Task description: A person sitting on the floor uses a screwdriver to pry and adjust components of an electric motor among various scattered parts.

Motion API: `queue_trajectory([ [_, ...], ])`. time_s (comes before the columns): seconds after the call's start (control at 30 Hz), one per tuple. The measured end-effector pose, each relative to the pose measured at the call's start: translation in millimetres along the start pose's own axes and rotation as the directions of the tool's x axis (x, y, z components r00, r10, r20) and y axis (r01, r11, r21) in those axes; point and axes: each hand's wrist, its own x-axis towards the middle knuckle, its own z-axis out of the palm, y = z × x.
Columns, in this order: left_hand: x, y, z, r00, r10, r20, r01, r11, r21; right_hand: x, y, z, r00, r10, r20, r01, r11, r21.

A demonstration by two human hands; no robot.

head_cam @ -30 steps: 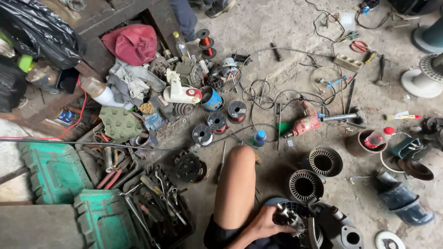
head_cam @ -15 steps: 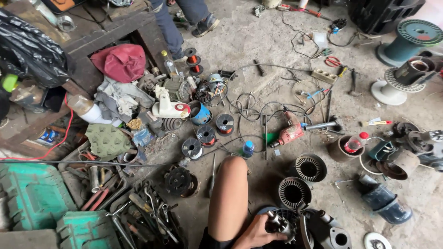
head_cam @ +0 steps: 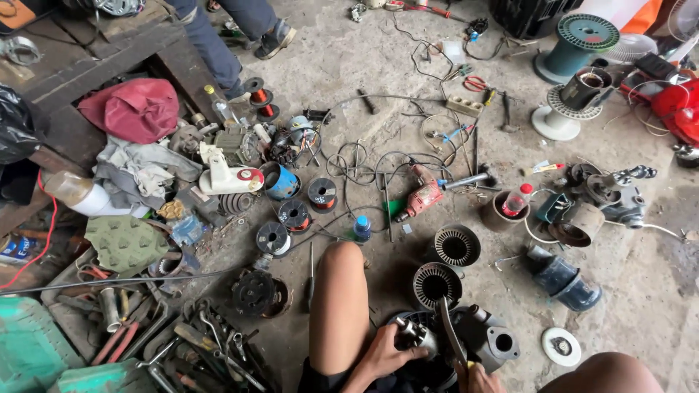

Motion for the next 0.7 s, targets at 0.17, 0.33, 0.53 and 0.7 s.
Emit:
queue_trajectory([
  [0.17, 2.3, 7.0, 0.7, 1.000, 0.015, -0.016, -0.015, 0.999, -0.045, 26.7, 12.7, -49.0, 0.980, 0.089, 0.175, -0.065, 0.988, -0.141],
  [0.33, -3.2, 1.0, 1.2, 0.997, 0.075, -0.025, -0.075, 0.997, -0.004, 31.5, -87.8, -131.4, 0.883, 0.242, 0.402, -0.177, 0.965, -0.192],
  [0.53, -5.1, -3.2, 1.4, 0.999, -0.039, -0.012, 0.039, 0.998, -0.057, 31.6, -84.5, -178.3, 0.856, 0.158, 0.493, -0.088, 0.983, -0.163],
  [0.7, -7.8, -0.7, 3.2, 1.000, 0.020, -0.022, -0.021, 0.999, -0.027, -2.3, -90.7, -151.1, 0.911, 0.183, 0.368, -0.106, 0.969, -0.222],
])
